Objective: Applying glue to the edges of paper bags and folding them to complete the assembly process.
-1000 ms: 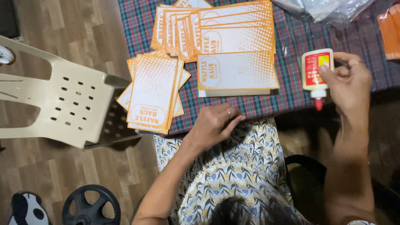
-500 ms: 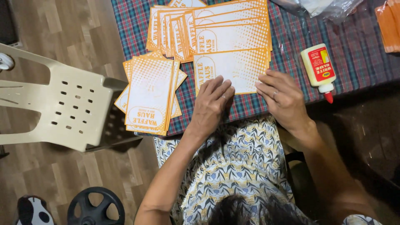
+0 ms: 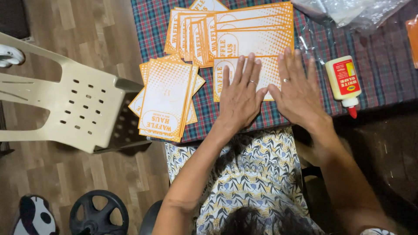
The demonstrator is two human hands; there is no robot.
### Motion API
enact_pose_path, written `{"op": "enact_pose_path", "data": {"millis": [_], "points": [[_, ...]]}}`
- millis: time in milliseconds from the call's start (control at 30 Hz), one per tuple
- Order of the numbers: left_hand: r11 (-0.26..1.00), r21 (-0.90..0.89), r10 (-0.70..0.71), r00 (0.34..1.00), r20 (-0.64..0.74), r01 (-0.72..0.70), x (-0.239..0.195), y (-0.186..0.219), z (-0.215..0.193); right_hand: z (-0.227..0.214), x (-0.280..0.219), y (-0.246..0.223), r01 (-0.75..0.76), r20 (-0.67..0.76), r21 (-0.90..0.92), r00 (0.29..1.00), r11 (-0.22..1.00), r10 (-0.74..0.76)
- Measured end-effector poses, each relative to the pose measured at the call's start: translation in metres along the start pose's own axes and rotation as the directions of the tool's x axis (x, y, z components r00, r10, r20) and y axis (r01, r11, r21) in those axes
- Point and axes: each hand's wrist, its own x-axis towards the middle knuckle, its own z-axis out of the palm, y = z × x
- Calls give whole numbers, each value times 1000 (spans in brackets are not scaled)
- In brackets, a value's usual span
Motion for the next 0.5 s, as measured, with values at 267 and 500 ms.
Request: {"op": "enact_pose_path", "data": {"millis": [267,500], "points": [[967,33,-254,958,134,252,-3,-21,-19,-5,0,15,-99,190,42,978,994,89],[977,57,-209,973,94,204,8,-22,-13,-6,-2,12,-98,139,72,986,993,87]]}}
